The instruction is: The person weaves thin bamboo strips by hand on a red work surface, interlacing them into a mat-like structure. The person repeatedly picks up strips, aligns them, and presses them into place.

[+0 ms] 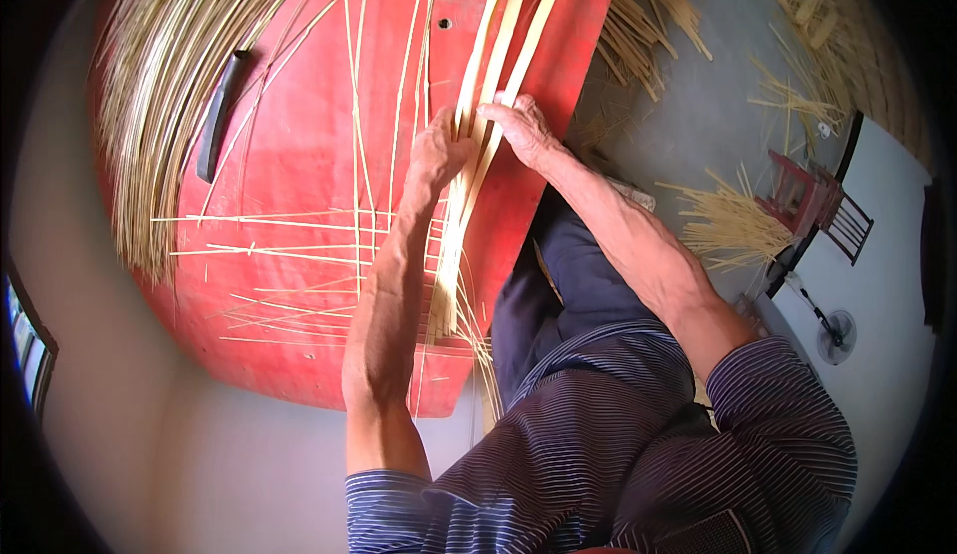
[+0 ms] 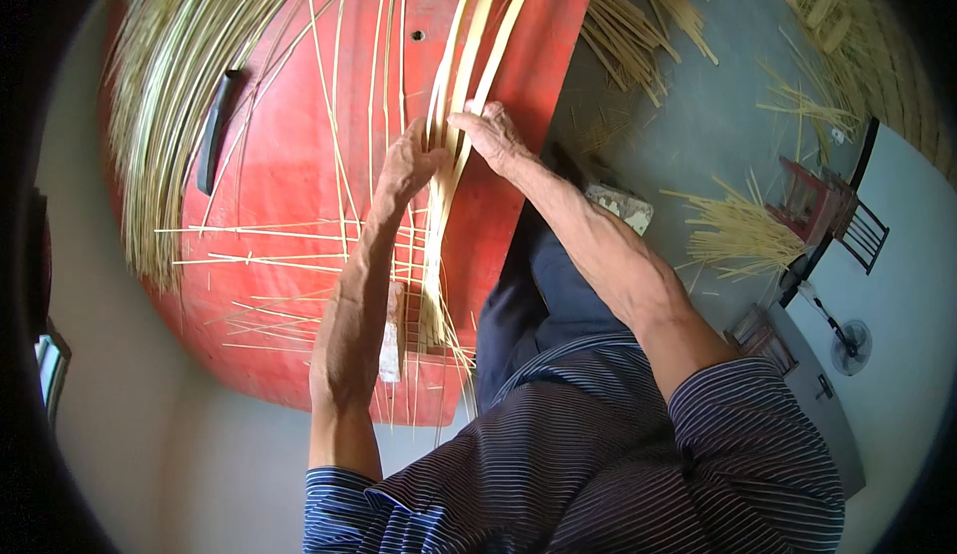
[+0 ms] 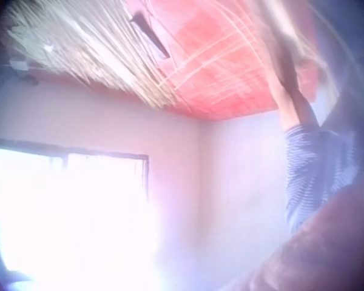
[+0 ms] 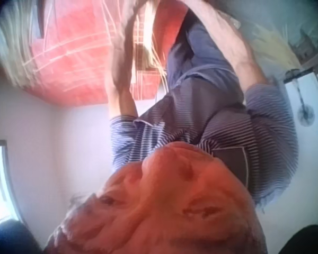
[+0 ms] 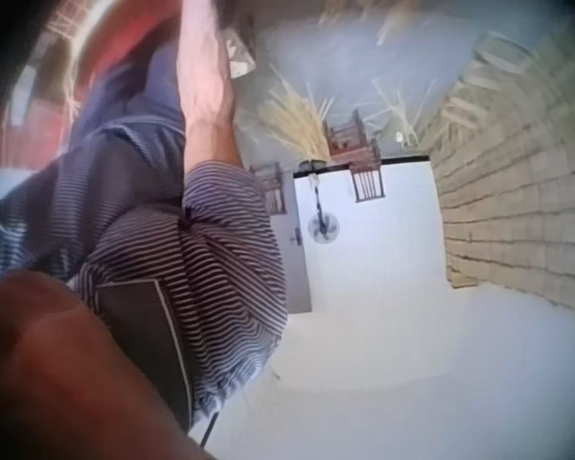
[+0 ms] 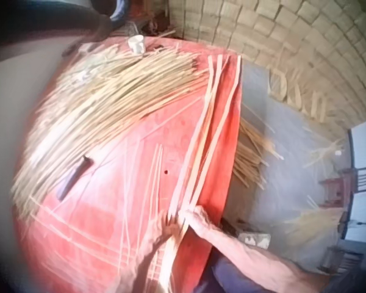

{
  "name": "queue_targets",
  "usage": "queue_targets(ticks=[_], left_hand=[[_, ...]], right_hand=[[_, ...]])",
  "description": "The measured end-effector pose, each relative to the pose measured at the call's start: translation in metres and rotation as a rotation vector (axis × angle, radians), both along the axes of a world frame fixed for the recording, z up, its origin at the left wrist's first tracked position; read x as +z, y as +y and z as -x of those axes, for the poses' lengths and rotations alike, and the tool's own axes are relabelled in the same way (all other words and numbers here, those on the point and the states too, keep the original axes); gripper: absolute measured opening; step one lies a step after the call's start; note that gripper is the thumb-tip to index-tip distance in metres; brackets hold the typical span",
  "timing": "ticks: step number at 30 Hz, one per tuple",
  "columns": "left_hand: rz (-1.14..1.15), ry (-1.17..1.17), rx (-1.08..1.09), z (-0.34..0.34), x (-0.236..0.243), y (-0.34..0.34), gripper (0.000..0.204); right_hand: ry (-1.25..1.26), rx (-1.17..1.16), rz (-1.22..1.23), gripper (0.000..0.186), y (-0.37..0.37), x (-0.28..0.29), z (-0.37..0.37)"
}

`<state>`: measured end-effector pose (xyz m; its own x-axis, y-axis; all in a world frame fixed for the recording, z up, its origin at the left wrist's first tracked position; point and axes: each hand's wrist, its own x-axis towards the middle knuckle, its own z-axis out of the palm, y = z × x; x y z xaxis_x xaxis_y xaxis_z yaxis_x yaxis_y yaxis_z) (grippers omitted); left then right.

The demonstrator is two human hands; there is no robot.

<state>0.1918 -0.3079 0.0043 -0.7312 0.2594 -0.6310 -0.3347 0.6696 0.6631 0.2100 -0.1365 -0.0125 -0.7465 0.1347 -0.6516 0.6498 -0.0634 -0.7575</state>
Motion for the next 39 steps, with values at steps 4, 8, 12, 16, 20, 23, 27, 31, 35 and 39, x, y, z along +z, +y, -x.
queue_targets(ticks=[4, 8, 12, 16, 20, 23, 27, 31, 35, 39], left_hand=[[-0.113, -0.069, 0.053, 0.008, 0.015, 0.005, 0.027], [-0.01, 0.056, 0.021, 0.011, 0.019, 0.002, 0.023], [-0.001, 0.09, 0.128, 0.035, 0.013, 0.059, 0.024], [0.248, 0.279, 0.026, 0.075, 0.039, 0.057, 0.018], [0.343, 0.503, -0.224, 0.076, 0.05, 0.066, 0.011], [0.254, 0.484, -0.337, 0.077, 0.063, 0.058, 0.014], [-0.042, 0.489, -0.24, 0.069, 0.085, 0.022, 0.017], [-0.12, 0.404, -0.042, 0.058, 0.098, -0.013, 0.018], [-0.176, 0.346, 0.263, 0.045, 0.107, -0.053, 0.019], [-0.371, 0.266, 0.56, 0.022, 0.099, -0.09, 0.021]], right_hand=[[-0.009, -0.029, 0.28, 0.019, 0.003, -0.005, 0.001], [-0.055, 0.051, 0.284, 0.021, -0.005, -0.003, 0.009], [-0.151, -0.053, 0.262, 0.02, 0.025, -0.003, 0.001], [-0.185, 0.037, 0.278, 0.027, -0.005, 0.006, 0.011], [-0.128, -0.126, 0.349, 0.017, -0.009, 0.013, 0.011], [-0.079, -0.137, 0.354, 0.017, -0.008, 0.008, 0.008], [-0.157, -0.073, 0.472, 0.028, -0.005, 0.0, 0.012], [-0.129, -0.02, 0.488, 0.042, -0.011, -0.002, 0.011], [-0.098, -0.035, 0.484, 0.028, -0.009, -0.005, 0.01], [-0.124, -0.044, 0.492, 0.024, -0.006, -0.008, 0.01]])
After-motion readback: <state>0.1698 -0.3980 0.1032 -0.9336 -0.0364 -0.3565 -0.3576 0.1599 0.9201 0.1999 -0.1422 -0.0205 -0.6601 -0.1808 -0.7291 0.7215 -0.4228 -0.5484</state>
